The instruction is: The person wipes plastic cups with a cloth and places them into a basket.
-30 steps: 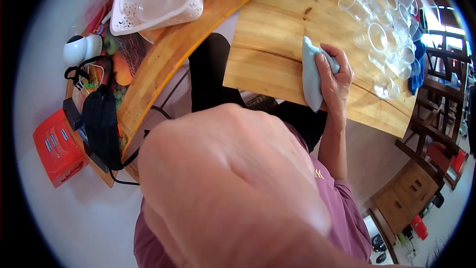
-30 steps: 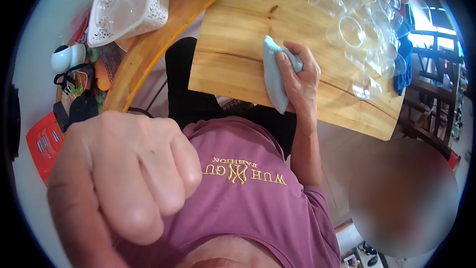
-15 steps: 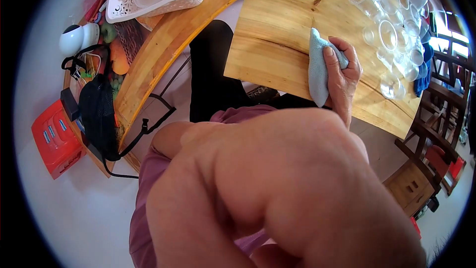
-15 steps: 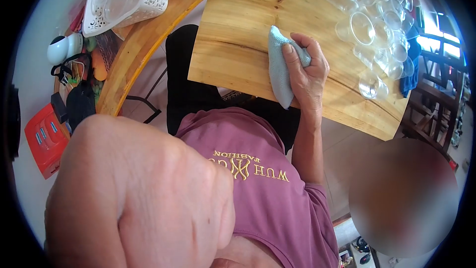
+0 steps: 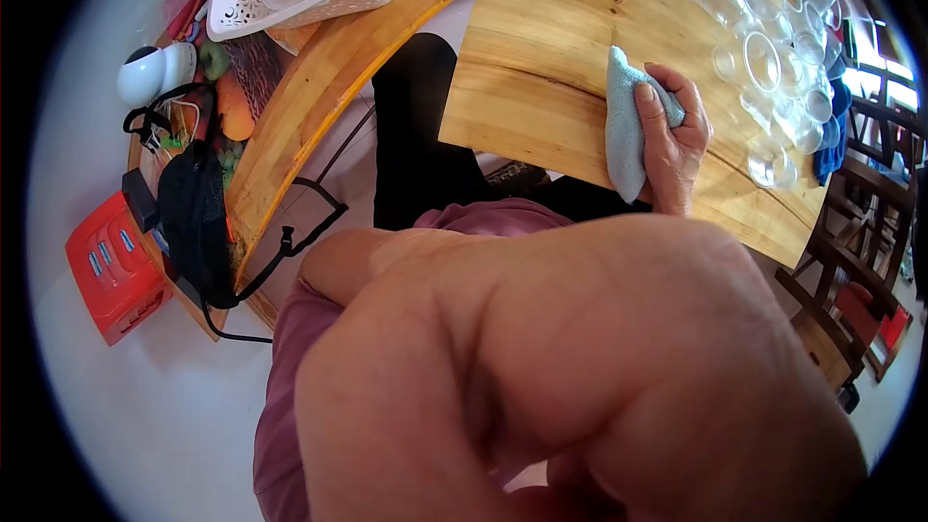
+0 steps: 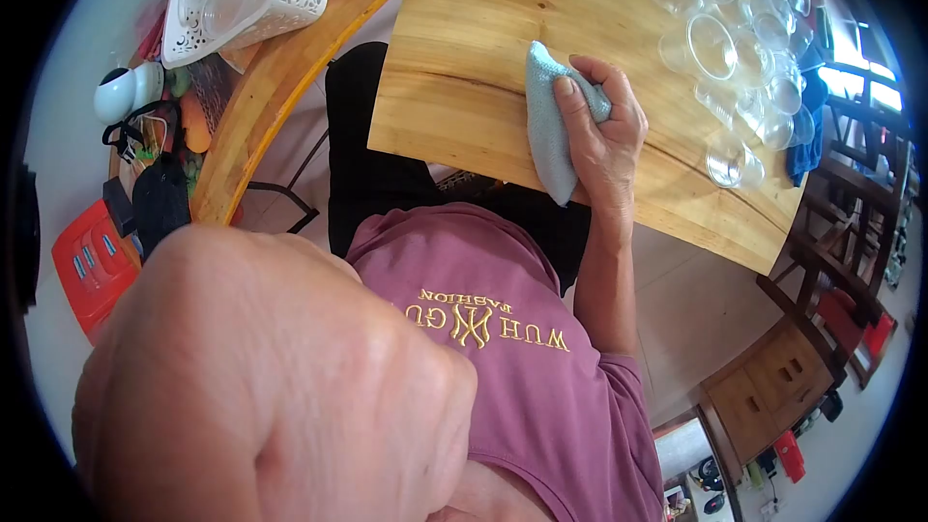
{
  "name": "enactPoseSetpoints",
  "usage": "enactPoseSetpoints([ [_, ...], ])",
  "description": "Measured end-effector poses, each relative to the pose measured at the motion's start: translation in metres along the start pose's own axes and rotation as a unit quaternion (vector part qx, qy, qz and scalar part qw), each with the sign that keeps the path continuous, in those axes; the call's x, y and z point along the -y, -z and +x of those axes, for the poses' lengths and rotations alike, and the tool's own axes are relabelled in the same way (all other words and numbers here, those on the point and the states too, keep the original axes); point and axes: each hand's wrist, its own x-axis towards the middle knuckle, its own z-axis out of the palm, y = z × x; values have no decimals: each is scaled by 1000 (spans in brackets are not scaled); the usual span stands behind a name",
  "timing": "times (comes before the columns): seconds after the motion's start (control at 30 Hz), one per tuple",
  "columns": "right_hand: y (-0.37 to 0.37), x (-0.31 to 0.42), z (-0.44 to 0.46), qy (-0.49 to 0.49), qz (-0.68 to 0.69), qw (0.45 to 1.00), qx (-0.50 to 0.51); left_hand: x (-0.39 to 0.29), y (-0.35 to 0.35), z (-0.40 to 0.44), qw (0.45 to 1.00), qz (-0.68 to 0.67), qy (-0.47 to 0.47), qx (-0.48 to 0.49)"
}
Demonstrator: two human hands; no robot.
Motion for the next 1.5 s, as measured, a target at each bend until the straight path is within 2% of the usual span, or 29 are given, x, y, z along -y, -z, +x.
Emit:
enactPoseSetpoints([
  [0.57,0,-5,0,-7,19,1000,-1,-3,4,3,999,7,29,-24],
  [0.7,-1,-4,1,-6,24,1000,1,-6,16,2,995,37,64,-69],
  [0.77,4,8,2,-24,-32,999,19,-6,25,1,986,71,99,-114],
  [0.8,-2,-3,4,-43,16,999,15,-6,31,0,977,97,121,-144],
  [0.83,4,0,3,19,-29,999,11,-5,39,-2,964,131,148,-178],
  [0.9,7,-3,6,92,-25,995,21,2,58,-5,930,208,195,-234],
  [0.97,6,-8,5,61,14,998,30,17,82,-8,880,353,207,-241],
  [1.03,8,-6,6,88,10,996,34,31,102,-8,851,414,219,-237],
  [1.07,8,-8,6,98,11,995,31,34,106,0,856,412,221,-222],
  [1.13,12,-6,6,93,22,994,49,41,112,15,722,630,249,-139],
  [1.17,11,-5,6,96,20,994,42,48,117,22,724,631,247,-133],
  [1.23,9,-7,6,123,58,990,27,66,127,37,687,700,176,-86],
  [1.27,11,-7,6,118,67,990,39,71,130,46,657,725,193,-67],
  [1.3,12,-8,6,123,63,990,39,76,135,54,659,726,187,-67],
  [1.4,13,-7,5,112,52,990,62,91,145,76,585,772,249,11],
  [1.43,12,-6,5,115,50,990,65,97,150,79,585,773,245,7],
  [1.5,10,-6,6,131,34,990,33,107,160,81,550,796,252,27],
])
